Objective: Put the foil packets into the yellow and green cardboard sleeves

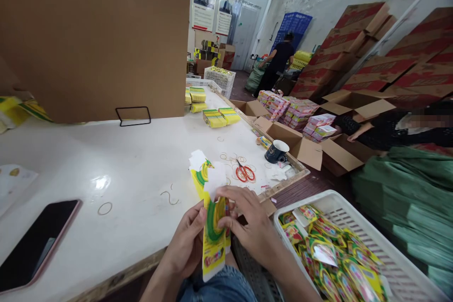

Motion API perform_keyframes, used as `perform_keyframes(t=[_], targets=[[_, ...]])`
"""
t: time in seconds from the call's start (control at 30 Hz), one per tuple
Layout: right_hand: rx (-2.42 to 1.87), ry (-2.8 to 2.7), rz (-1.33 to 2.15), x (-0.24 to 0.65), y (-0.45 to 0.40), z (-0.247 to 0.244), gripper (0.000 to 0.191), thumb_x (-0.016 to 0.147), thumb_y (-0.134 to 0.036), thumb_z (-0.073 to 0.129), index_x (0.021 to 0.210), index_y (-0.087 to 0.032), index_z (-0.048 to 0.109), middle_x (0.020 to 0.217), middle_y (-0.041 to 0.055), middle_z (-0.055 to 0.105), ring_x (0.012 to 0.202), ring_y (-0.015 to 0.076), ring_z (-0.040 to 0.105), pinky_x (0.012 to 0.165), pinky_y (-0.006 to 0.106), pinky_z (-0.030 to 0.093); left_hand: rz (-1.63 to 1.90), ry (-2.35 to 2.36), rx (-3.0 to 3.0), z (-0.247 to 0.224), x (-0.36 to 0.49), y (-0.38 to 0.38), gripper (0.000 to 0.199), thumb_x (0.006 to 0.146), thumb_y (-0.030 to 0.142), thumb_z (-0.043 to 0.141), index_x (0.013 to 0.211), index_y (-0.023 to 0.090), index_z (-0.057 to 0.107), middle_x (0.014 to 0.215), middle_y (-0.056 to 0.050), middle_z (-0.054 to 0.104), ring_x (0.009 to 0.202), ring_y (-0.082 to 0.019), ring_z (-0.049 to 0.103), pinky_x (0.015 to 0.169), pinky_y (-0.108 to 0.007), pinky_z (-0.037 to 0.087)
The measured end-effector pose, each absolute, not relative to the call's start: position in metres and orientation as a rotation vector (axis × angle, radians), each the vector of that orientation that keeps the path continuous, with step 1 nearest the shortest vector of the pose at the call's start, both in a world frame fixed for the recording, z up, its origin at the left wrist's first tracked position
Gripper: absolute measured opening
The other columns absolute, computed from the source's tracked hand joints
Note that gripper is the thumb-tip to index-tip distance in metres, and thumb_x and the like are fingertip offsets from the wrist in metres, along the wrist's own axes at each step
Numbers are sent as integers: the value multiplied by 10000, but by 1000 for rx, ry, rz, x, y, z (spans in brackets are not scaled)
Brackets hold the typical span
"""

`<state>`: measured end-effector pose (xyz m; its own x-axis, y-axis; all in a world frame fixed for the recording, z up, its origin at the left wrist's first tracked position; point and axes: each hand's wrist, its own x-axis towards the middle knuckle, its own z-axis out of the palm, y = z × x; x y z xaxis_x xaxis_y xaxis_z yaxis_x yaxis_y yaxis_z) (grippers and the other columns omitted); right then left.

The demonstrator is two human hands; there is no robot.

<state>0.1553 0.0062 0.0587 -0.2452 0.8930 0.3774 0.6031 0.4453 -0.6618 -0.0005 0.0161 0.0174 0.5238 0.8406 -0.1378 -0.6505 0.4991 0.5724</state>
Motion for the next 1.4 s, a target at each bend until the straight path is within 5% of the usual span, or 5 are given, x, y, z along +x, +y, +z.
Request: perform_keyframes(t=[0.2, 0.6, 0.83, 1.1, 1.4], targets=[[-1262, -1834, 654, 149, 5, 59, 311, 719, 8, 604, 917, -226, 552, 954, 26, 520, 891, 182, 530, 751, 270, 497, 955, 529, 583, 24, -3, 15, 397, 702, 369, 767, 1056, 202, 702, 922, -71, 751, 789, -194, 706, 619, -224, 532], [-1308, -1668, 513, 148, 1, 48, 564, 769, -264, 710, 1288, -235, 491, 1195, 86, 527, 1011, 223, 530, 889, 334, 462, 1073, 726, 678, 26, -1, 18, 390, 796, 377, 669, 1126, 173, 626, 949, -79, 745, 798, -207, 698, 642, -262, 541], [-1353, -1367, 905, 134, 0, 28, 214, 866, -350, 580, 837, -165, 682, 781, 49, 675, 761, 194, 612, 704, 291, 497, 1156, 954, 1042, 22, 2, 14, 395, 843, 397, 595, 1171, 197, 502, 938, -53, 712, 825, -198, 674, 688, -279, 539], [-1046, -1208, 1114, 151, -1, 36, 491, 854, -310, 618, 1297, -285, 408, 1027, 51, 652, 803, 166, 632, 698, 273, 501, 994, 745, 1159, 28, -17, 11, 625, 877, 299, 558, 1408, 334, 230, 1140, -64, 625, 922, -202, 659, 779, -325, 531], [-1209, -1588, 1120, 168, -2, 48, 169, 916, -334, 526, 838, -197, 588, 741, -10, 548, 688, 123, 493, 612, 222, 389, 814, 507, 991, 29, -20, 7, 275, 806, 212, 671, 1001, 243, 478, 963, -40, 687, 785, -186, 682, 683, -284, 510]])
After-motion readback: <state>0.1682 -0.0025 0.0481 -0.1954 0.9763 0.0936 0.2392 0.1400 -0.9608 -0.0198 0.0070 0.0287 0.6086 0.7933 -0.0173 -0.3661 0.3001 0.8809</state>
